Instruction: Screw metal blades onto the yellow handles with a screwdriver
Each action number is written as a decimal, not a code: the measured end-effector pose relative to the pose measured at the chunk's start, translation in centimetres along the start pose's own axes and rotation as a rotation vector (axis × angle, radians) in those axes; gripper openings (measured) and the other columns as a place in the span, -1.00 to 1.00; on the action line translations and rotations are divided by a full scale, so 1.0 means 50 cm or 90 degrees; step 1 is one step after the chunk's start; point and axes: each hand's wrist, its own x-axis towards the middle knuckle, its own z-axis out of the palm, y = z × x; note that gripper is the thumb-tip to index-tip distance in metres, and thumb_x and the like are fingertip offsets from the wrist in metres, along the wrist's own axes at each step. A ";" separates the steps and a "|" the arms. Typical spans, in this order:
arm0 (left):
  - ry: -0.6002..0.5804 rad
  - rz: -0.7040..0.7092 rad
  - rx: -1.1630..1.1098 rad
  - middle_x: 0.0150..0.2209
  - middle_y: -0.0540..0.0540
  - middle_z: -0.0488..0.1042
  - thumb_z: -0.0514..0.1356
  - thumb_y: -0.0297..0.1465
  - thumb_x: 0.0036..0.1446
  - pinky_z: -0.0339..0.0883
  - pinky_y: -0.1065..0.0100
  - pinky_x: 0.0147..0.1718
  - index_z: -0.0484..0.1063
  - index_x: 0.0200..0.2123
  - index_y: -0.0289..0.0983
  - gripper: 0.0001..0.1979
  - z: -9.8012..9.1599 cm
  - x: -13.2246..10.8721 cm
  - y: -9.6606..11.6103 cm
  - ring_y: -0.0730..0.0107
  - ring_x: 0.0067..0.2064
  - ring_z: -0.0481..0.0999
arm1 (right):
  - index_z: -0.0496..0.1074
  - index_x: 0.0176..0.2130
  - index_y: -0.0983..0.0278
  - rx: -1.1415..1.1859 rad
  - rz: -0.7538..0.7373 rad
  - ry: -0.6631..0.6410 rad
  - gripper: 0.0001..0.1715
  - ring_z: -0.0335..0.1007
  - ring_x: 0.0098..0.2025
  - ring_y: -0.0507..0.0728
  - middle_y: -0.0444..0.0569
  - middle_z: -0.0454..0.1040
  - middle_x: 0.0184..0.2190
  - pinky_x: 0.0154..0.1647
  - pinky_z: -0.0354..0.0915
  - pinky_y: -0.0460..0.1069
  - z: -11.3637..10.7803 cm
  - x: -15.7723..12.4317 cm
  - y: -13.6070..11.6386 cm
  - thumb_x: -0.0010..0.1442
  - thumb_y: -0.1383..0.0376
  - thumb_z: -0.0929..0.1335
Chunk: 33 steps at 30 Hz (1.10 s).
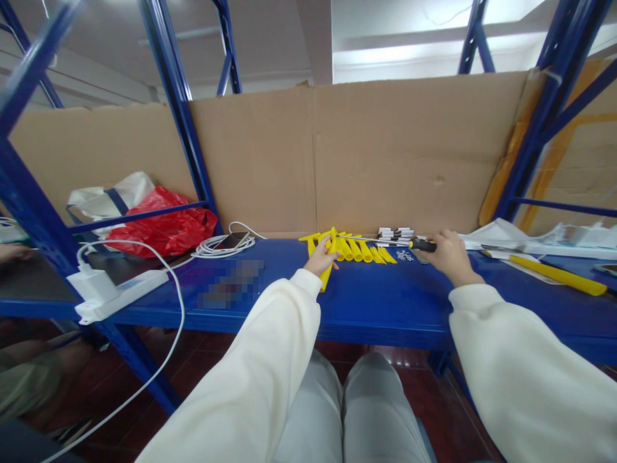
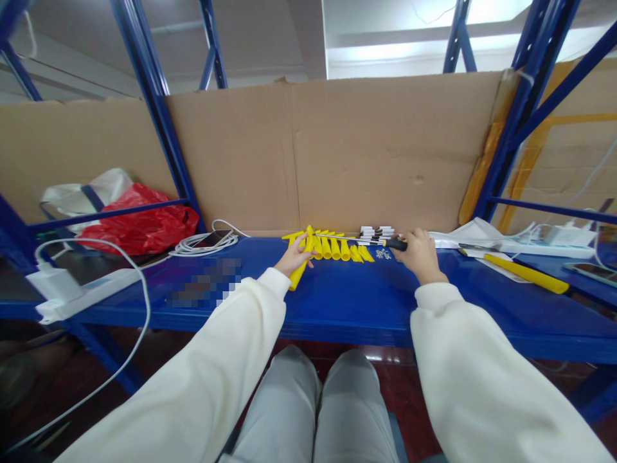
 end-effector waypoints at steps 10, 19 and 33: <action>0.032 0.016 0.010 -0.12 -0.14 0.68 0.34 -0.68 0.24 0.57 0.44 -0.46 0.27 0.63 -0.30 -0.09 0.007 -0.003 0.001 0.57 -0.54 0.48 | 0.75 -0.04 0.23 -0.058 0.075 -0.089 -0.48 0.59 -0.05 0.46 0.27 0.70 -0.14 -0.12 0.37 0.19 -0.045 -0.014 -0.042 0.37 -0.05 0.38; 0.066 0.036 0.014 -0.27 0.01 0.63 0.34 -0.69 0.25 0.52 0.49 -0.49 0.31 0.58 -0.30 -0.13 0.002 -0.003 0.007 0.60 -0.59 0.44 | 0.70 -0.03 0.25 0.046 -0.073 -0.040 -0.60 0.61 0.01 0.46 0.25 0.69 -0.13 0.06 0.50 0.24 -0.007 0.000 -0.001 0.25 0.14 0.40; 0.063 0.027 0.045 -0.05 -0.17 0.69 0.32 -0.70 0.25 0.50 0.54 -0.50 0.33 0.57 -0.30 -0.15 0.011 -0.010 0.015 0.66 -0.55 0.47 | 0.50 0.04 0.21 0.037 0.107 -0.107 -0.47 0.58 -0.19 0.45 0.20 0.66 -0.23 -0.22 0.38 0.16 -0.019 -0.012 -0.012 0.22 -0.05 0.46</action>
